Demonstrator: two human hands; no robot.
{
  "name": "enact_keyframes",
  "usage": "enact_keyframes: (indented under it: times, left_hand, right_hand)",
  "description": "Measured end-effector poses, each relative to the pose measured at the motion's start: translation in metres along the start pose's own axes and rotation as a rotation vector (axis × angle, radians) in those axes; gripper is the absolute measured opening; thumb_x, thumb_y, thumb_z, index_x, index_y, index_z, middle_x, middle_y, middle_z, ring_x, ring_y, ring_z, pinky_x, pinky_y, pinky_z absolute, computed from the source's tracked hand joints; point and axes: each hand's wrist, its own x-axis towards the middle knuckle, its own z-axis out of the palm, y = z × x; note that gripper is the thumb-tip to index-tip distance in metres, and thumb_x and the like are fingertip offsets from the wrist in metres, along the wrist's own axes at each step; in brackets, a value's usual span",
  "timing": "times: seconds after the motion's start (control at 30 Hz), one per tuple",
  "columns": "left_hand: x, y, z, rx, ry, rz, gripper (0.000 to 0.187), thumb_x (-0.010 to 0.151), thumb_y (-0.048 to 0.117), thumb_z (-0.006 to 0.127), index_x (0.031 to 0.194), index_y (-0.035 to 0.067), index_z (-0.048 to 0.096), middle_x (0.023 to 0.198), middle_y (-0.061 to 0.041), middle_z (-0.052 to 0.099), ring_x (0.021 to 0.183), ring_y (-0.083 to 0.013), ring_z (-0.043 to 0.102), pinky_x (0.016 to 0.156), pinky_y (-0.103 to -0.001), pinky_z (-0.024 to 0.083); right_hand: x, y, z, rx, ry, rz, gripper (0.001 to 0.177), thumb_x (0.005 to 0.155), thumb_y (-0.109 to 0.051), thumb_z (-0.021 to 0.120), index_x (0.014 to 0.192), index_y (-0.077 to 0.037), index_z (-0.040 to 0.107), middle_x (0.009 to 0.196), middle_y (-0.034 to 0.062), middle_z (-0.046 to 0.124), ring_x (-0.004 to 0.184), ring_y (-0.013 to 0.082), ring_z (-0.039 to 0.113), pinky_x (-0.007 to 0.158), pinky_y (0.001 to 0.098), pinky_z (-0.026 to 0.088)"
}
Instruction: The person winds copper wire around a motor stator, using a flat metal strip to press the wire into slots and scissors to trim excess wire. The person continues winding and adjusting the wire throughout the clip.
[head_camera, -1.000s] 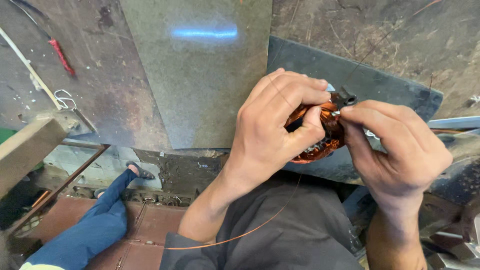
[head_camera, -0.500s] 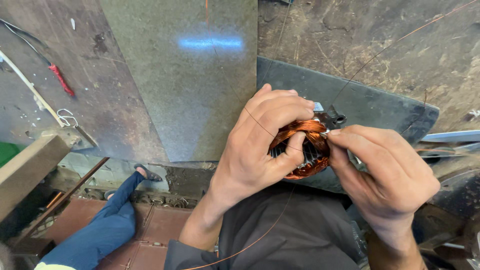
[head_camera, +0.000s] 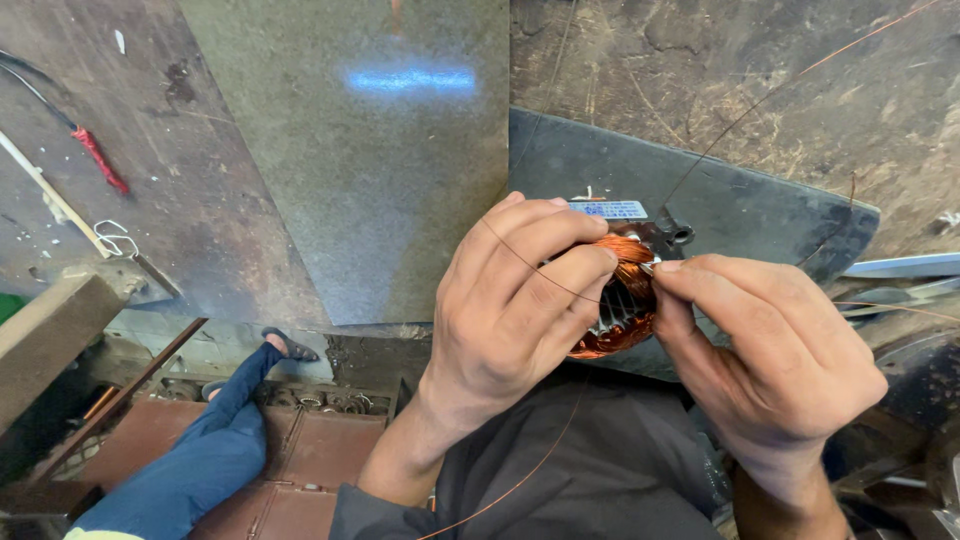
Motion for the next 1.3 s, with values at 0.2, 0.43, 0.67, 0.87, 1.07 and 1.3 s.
enact_keyframes:
  times: [0.2,0.43,0.67,0.87,1.07,1.3]
  left_hand:
    - [0.002,-0.001,0.003,-0.069,0.044,-0.042,0.03,0.094,0.005,0.083,0.116,0.008,0.063,0.125,-0.004,0.065,0.123,-0.0261,0.065,0.111,-0.043,0.053]
    - [0.003,-0.002,0.003,-0.119,0.062,-0.033,0.031,0.093,0.004,0.083,0.115,0.007,0.062,0.124,-0.005,0.065,0.118,-0.0246,0.065,0.109,-0.042,0.055]
    - [0.001,-0.002,0.002,-0.12,0.059,-0.036,0.031,0.094,0.005,0.083,0.117,0.006,0.062,0.124,-0.006,0.064,0.118,-0.0254,0.065,0.111,-0.044,0.054]
    - [0.0,0.0,-0.002,-0.075,0.042,0.003,0.034,0.09,0.006,0.083,0.117,0.006,0.064,0.127,-0.007,0.064,0.125,-0.0289,0.064,0.114,-0.05,0.05]
    - [-0.001,0.001,-0.003,-0.075,0.013,-0.012,0.033,0.087,0.006,0.083,0.114,0.007,0.065,0.126,-0.007,0.064,0.126,-0.0296,0.063,0.115,-0.051,0.049]
    - [-0.001,0.0,0.001,-0.076,0.033,-0.019,0.032,0.089,0.006,0.084,0.115,0.008,0.064,0.126,-0.006,0.064,0.125,-0.0267,0.064,0.116,-0.048,0.051]
  right_hand:
    - [0.005,-0.002,0.0,0.039,-0.029,-0.009,0.02,0.095,0.009,0.082,0.109,0.001,0.072,0.1,0.0132,0.071,0.091,0.0224,0.071,0.081,0.0283,0.057]
    - [0.009,-0.008,-0.006,0.011,-0.112,0.018,0.022,0.091,0.011,0.081,0.108,0.002,0.07,0.102,0.0138,0.071,0.092,0.0225,0.07,0.08,0.0281,0.055]
    - [0.0,-0.001,-0.005,0.001,-0.102,-0.008,0.02,0.099,0.011,0.08,0.11,0.0,0.069,0.105,0.0118,0.072,0.096,0.0211,0.071,0.086,0.0268,0.056]
    - [-0.004,0.0,-0.001,-0.025,-0.049,0.035,0.016,0.101,0.006,0.08,0.112,0.002,0.069,0.103,0.0128,0.071,0.091,0.02,0.07,0.082,0.0262,0.054]
    - [0.001,-0.005,-0.002,0.014,-0.055,0.048,0.018,0.099,0.009,0.081,0.109,0.003,0.068,0.101,0.0138,0.071,0.09,0.0199,0.07,0.079,0.0262,0.054]
    - [0.006,-0.007,-0.004,0.005,-0.08,0.041,0.02,0.096,0.011,0.081,0.108,0.001,0.069,0.102,0.013,0.07,0.092,0.0199,0.071,0.081,0.0266,0.055]
